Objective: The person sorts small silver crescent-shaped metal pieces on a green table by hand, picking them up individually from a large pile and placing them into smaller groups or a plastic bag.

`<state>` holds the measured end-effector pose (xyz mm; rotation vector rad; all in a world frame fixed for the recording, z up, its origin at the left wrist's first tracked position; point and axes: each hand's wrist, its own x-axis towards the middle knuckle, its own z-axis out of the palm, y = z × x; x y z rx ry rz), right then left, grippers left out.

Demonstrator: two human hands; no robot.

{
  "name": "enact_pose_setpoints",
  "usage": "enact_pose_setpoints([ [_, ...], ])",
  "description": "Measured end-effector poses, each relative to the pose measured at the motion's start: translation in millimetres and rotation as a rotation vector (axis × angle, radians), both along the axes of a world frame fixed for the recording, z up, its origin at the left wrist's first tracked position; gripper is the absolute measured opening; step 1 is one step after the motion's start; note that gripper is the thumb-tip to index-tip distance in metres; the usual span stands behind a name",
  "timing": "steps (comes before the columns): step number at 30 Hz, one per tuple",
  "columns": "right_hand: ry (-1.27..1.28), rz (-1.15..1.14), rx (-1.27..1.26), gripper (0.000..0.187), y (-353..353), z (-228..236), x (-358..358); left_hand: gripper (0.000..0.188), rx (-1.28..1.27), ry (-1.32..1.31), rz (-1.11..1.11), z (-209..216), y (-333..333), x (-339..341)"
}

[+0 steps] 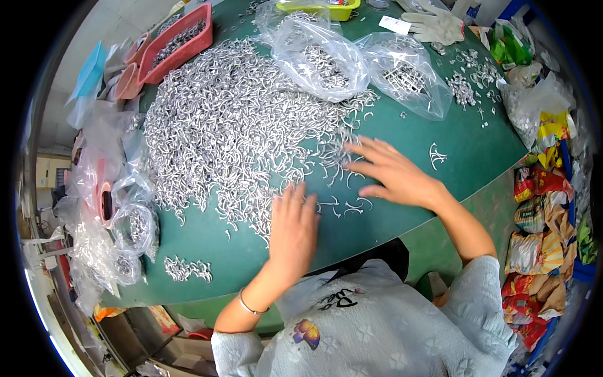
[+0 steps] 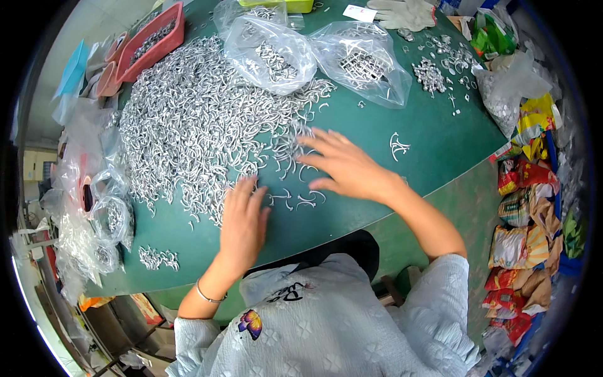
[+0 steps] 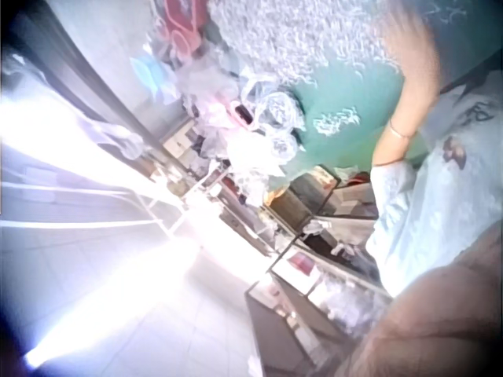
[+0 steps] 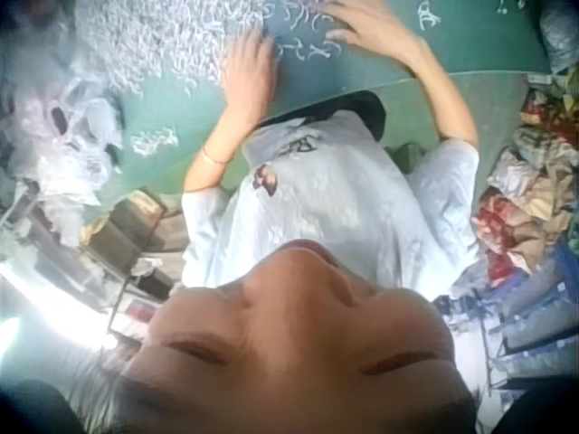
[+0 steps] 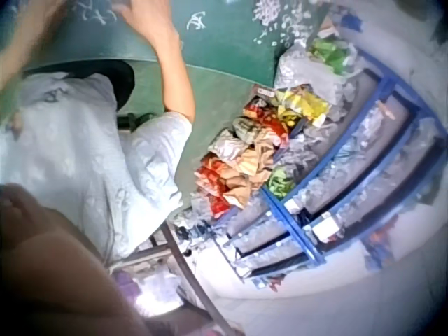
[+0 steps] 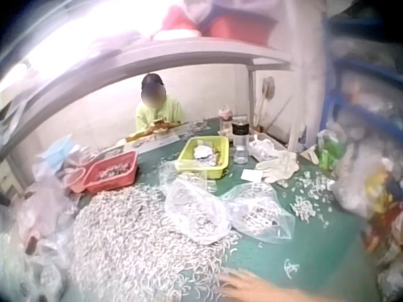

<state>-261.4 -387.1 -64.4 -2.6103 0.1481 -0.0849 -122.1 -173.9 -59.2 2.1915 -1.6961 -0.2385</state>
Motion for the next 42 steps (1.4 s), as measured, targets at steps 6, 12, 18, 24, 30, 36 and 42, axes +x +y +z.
enact_pose_setpoints([
  [6,-0.054,-0.009,0.082,0.028,-18.2,3.8,-34.6,0.052,0.054,0.007,-0.276,-4.7,-3.4,-43.9],
  [12,-0.093,-0.195,-0.079,0.047,5.8,-3.7,-3.9,0.051,0.045,-0.003,-0.257,-13.1,1.6,-42.4],
  [18,-0.02,-0.03,0.025,0.055,33.0,5.1,-0.2,0.048,0.017,-0.041,-0.034,-14.9,15.2,-20.9],
  [24,-0.127,-0.125,-0.125,0.044,27.3,-5.9,8.9,0.05,-0.061,0.004,-0.009,-7.3,2.3,-21.3],
  [30,-0.232,-0.232,0.065,0.023,10.3,1.7,-3.0,0.052,-0.036,-0.043,-0.023,-11.3,-5.8,-13.6],
  [36,-0.311,-0.221,-0.085,0.019,8.7,-12.7,24.5,0.05,-0.015,-0.058,-0.121,-20.0,-16.0,-17.7],
  [42,-0.263,-0.285,0.004,0.012,-0.9,-9.4,19.8,0.041,-0.052,0.026,-0.16,-17.4,-3.9,-15.9],
])
